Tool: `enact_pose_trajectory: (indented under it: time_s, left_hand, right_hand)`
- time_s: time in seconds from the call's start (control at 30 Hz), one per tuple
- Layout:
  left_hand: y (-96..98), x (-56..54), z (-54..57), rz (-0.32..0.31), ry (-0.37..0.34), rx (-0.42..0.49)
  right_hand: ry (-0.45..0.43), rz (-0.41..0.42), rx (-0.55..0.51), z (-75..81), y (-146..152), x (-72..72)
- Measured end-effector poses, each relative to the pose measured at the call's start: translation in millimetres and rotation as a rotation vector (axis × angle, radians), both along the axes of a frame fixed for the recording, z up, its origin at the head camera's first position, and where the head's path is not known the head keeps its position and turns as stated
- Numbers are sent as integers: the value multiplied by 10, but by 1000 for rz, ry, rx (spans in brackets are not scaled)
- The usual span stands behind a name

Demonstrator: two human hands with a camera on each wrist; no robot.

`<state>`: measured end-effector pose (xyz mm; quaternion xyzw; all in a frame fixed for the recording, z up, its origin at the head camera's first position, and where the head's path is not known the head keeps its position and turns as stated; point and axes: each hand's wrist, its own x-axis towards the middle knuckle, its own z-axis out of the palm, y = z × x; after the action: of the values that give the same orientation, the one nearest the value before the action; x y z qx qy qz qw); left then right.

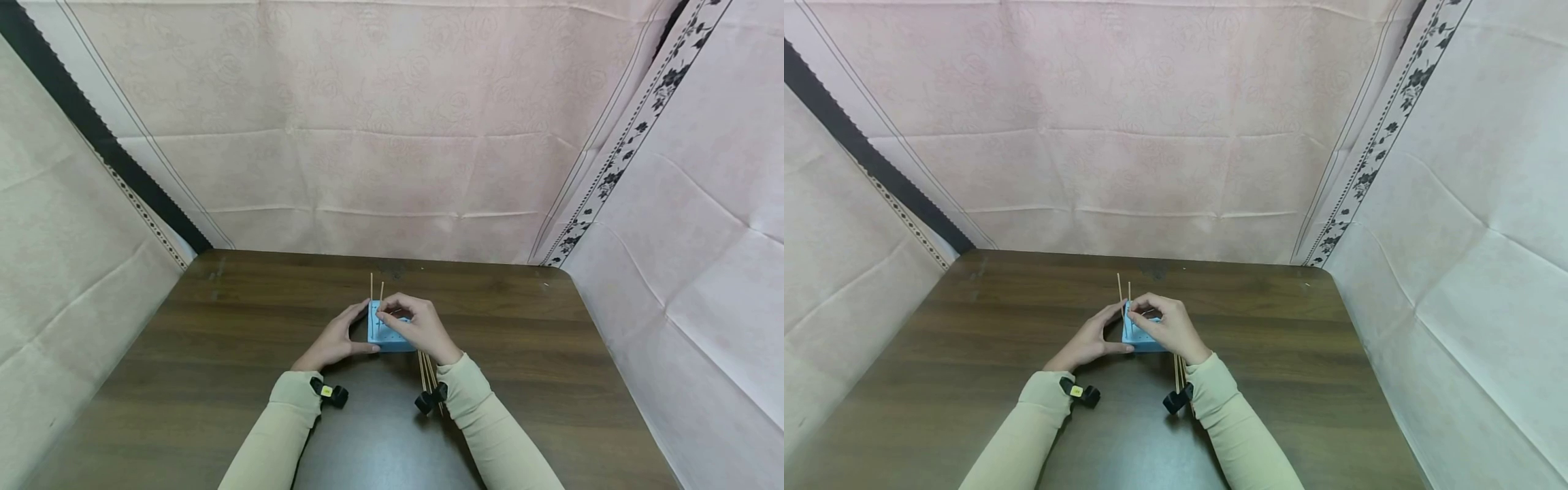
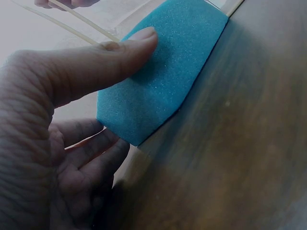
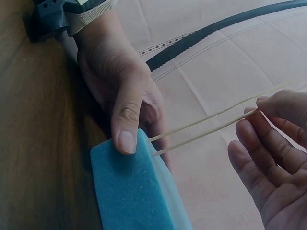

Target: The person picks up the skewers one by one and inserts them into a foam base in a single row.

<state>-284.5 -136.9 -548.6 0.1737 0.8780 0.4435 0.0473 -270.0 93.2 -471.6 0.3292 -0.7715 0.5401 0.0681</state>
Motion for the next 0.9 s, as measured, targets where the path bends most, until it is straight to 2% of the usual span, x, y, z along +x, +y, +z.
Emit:
enact_pose_trajectory:
  time_s: [0.37,0.57,0.9]
  left_hand:
    - [-7,-8,10,-8,3,4]
    - [-7,-5,0,-9,4,3]
    - [-15,1,-11,-17,15,9]
  right_hand:
    - [39,3,-19,64,-27,-7]
    - [20,-1,-22,48,-47,-5]
    - [77,10,-18,5,-104,-18]
